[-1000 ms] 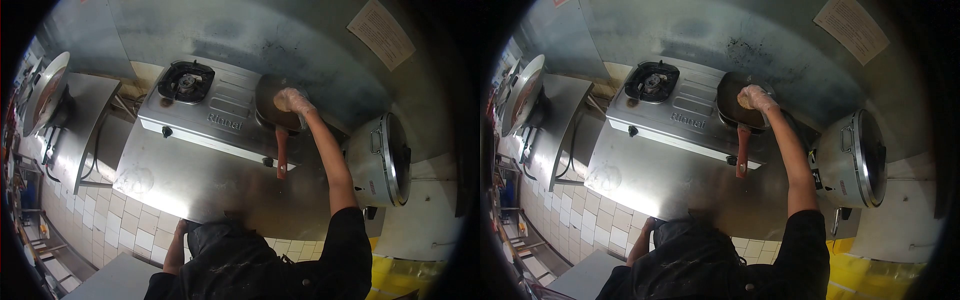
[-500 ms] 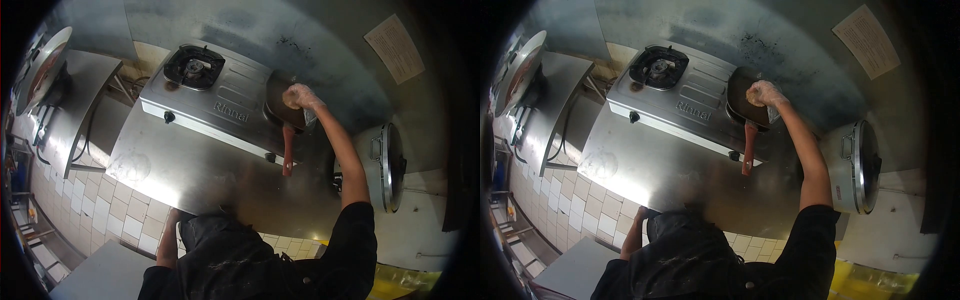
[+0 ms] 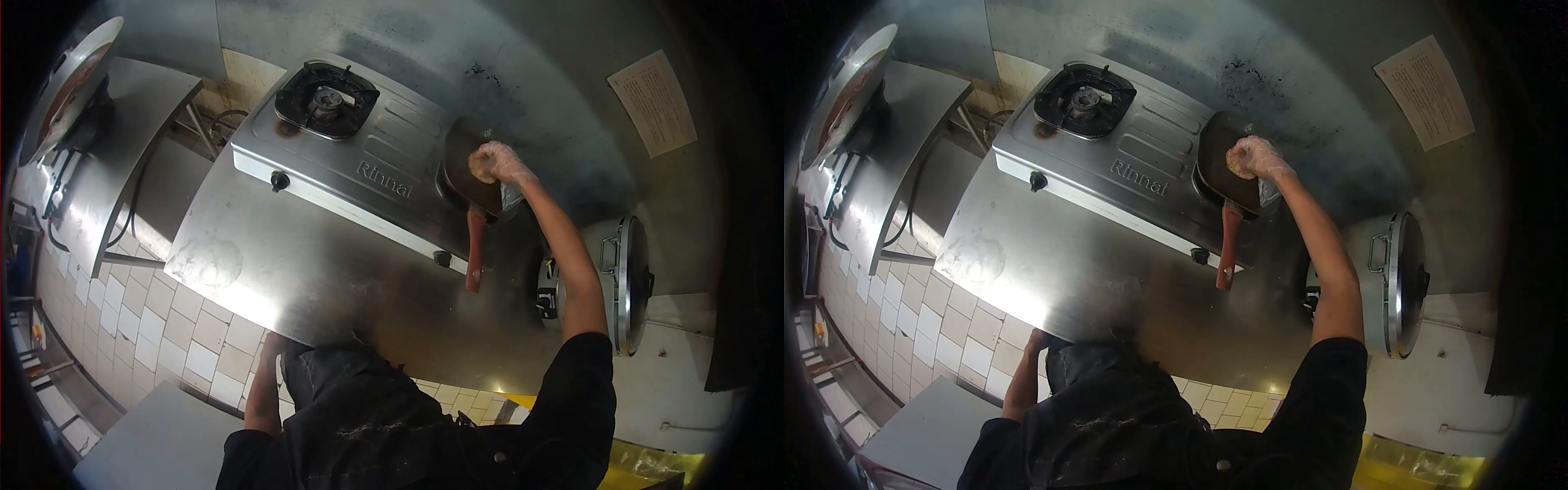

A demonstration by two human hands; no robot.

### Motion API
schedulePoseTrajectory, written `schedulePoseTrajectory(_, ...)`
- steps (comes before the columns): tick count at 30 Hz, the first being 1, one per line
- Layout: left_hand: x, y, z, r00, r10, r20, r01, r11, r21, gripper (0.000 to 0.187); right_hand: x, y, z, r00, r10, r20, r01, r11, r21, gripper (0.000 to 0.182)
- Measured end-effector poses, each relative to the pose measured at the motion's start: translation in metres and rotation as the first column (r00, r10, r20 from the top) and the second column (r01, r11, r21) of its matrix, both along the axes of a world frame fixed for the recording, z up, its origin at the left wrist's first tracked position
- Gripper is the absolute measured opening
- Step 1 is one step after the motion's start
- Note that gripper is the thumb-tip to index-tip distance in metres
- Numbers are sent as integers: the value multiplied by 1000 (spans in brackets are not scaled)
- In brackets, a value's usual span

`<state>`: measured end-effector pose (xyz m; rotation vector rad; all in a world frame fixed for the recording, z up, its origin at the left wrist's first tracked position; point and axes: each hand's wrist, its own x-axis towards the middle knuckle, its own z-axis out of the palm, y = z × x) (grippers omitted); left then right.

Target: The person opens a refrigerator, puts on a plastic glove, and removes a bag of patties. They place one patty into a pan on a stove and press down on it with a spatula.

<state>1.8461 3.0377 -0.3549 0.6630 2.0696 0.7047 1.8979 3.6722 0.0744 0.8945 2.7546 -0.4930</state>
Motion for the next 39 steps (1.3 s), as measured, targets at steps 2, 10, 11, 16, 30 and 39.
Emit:
schedulePoseTrajectory(2,-1,1,1,1000,2,-2,-2,1000,5,37,2,1,-1,1000,0,-12,0,1000,5,41)
schedulePoseTrajectory(10,-6,-10,-7,999,22,-25,-21,999,48,38,4,-3,-2,998,-22,-55,23,1000,16,44)
schedulePoseTrajectory(11,-6,-14,-11,999,27,-28,-25,998,61,38,4,-3,-2,998,-21,-55,22,1000,17,44)
schedulePoseTrajectory(16,-2,-40,-44,993,41,-110,-18,979,203,38,3,-8,0,994,-61,-87,58,998,-29,30)
schedulePoseTrajectory(30,-22,-48,-10,986,167,27,-165,983,-84,26,-2,42,6,986,-156,54,161,836,-524,30)
schedulePoseTrajectory(39,-26,-74,-7,979,185,92,-182,983,-37,18,-21,24,2,916,-396,62,378,802,-462,26)
